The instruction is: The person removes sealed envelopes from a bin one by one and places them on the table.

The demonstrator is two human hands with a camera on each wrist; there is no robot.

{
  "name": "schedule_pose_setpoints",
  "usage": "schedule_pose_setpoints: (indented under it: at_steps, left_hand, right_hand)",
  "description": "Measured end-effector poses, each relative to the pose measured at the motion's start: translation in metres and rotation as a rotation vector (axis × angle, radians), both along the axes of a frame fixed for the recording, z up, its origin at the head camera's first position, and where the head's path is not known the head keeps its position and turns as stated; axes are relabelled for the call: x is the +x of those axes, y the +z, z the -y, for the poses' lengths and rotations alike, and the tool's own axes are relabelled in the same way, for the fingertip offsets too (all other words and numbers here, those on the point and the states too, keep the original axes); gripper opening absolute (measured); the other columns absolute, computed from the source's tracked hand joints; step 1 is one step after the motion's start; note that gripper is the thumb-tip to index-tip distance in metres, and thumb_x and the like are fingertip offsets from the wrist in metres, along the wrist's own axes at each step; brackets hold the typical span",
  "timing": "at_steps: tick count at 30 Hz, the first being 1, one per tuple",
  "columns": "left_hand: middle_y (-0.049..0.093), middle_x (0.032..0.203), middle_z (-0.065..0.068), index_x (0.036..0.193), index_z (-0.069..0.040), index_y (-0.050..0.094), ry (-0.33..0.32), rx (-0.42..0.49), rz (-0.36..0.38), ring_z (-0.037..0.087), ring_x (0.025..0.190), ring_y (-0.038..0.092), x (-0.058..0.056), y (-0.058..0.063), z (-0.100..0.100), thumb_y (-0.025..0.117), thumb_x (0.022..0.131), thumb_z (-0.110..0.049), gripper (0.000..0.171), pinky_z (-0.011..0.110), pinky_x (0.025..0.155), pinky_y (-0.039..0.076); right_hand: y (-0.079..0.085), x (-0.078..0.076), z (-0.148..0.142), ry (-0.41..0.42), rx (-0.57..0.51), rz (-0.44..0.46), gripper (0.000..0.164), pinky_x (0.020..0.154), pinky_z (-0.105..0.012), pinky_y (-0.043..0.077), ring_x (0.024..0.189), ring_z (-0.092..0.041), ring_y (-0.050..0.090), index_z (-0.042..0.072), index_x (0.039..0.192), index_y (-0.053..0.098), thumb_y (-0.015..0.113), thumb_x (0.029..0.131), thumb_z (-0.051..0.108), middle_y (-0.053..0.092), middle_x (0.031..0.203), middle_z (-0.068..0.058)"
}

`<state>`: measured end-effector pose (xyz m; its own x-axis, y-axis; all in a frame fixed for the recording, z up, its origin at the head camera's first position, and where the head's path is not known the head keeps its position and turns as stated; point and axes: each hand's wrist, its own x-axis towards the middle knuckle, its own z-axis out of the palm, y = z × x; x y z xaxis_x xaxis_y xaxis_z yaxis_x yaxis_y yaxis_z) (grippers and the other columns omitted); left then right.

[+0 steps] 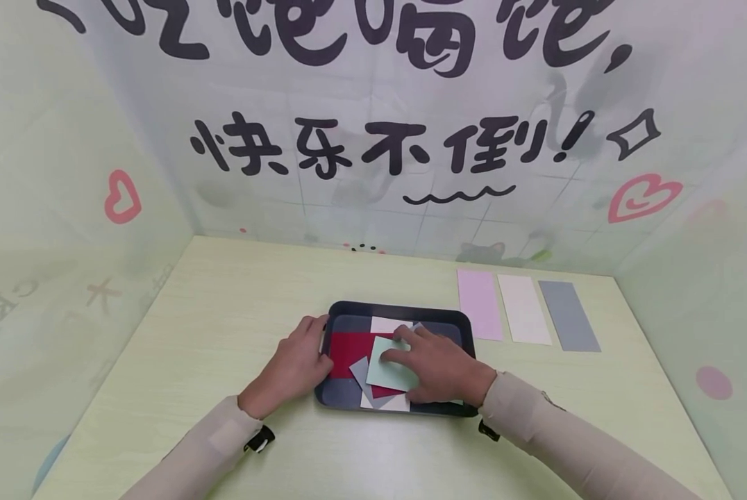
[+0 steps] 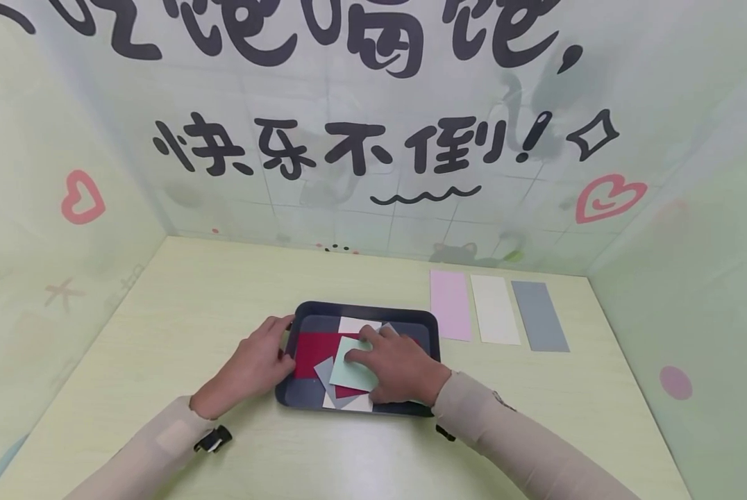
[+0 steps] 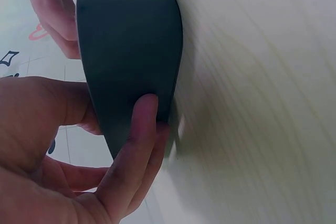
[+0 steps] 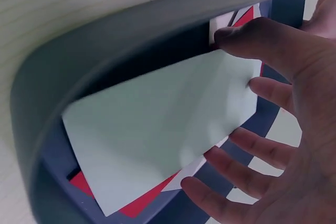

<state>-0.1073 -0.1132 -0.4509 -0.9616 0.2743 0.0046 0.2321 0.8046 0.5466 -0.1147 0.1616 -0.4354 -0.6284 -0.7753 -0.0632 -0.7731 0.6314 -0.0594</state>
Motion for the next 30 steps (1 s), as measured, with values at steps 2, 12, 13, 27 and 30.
schedule_pose_setpoints:
  at_steps: [2, 12, 13, 27, 30]
  left_hand:
    - [0.05, 0.127, 0.017, 0.143, 0.006, 0.042, -0.002, 0.0, -0.005, 0.02, 0.075, 0.06, 0.0, -0.001, 0.0, 0.063, 0.083, -0.007, 0.064, 0.033, 0.07, 0.054]
    - [0.05, 0.125, 0.016, 0.142, 0.006, 0.043, -0.008, -0.003, -0.027, 0.018, 0.072, 0.057, -0.001, -0.003, 0.0, 0.061, 0.083, -0.008, 0.064, 0.032, 0.066, 0.052]
    - [0.051, 0.125, 0.016, 0.142, 0.006, 0.043, -0.008, -0.001, -0.027, 0.018, 0.072, 0.058, -0.001, -0.003, 0.0, 0.061, 0.083, -0.007, 0.064, 0.031, 0.066, 0.052]
    - [0.05, 0.127, 0.016, 0.143, 0.006, 0.041, -0.004, 0.005, -0.004, 0.017, 0.071, 0.059, 0.0, -0.001, 0.0, 0.062, 0.084, -0.008, 0.064, 0.031, 0.068, 0.054]
    - [0.05, 0.127, 0.016, 0.143, 0.006, 0.041, -0.004, 0.005, -0.007, 0.017, 0.072, 0.059, 0.0, -0.001, 0.0, 0.061, 0.084, -0.008, 0.064, 0.031, 0.068, 0.054]
  right_hand:
    - [0.002, 0.0, 0.0, 0.0, -0.008, 0.003, 0.061, 0.071, -0.031, 0.052, 0.104, -0.021, 0.05, 0.03, 0.132, 0.058, 0.08, 0.076, 0.04, 0.047, 0.133, -0.004]
    - [0.019, -0.004, -0.004, -0.013, -0.069, -0.027, 0.052, 0.074, -0.031, 0.051, 0.114, -0.02, 0.043, 0.034, 0.13, 0.059, 0.074, 0.079, 0.039, 0.043, 0.14, -0.004]
    - [0.021, -0.005, -0.006, -0.012, -0.078, -0.035, 0.051, 0.074, -0.031, 0.051, 0.114, -0.02, 0.044, 0.033, 0.129, 0.06, 0.073, 0.08, 0.038, 0.043, 0.14, -0.004]
    - [0.031, -0.017, -0.042, -0.183, -0.113, -0.096, 0.05, 0.079, -0.035, 0.051, 0.111, -0.025, 0.049, 0.031, 0.126, 0.064, 0.07, 0.077, 0.04, 0.049, 0.139, -0.008]
    - [0.028, -0.02, -0.057, -0.239, -0.121, -0.09, 0.049, 0.076, -0.035, 0.051, 0.11, -0.026, 0.05, 0.031, 0.126, 0.065, 0.07, 0.078, 0.039, 0.048, 0.14, -0.008]
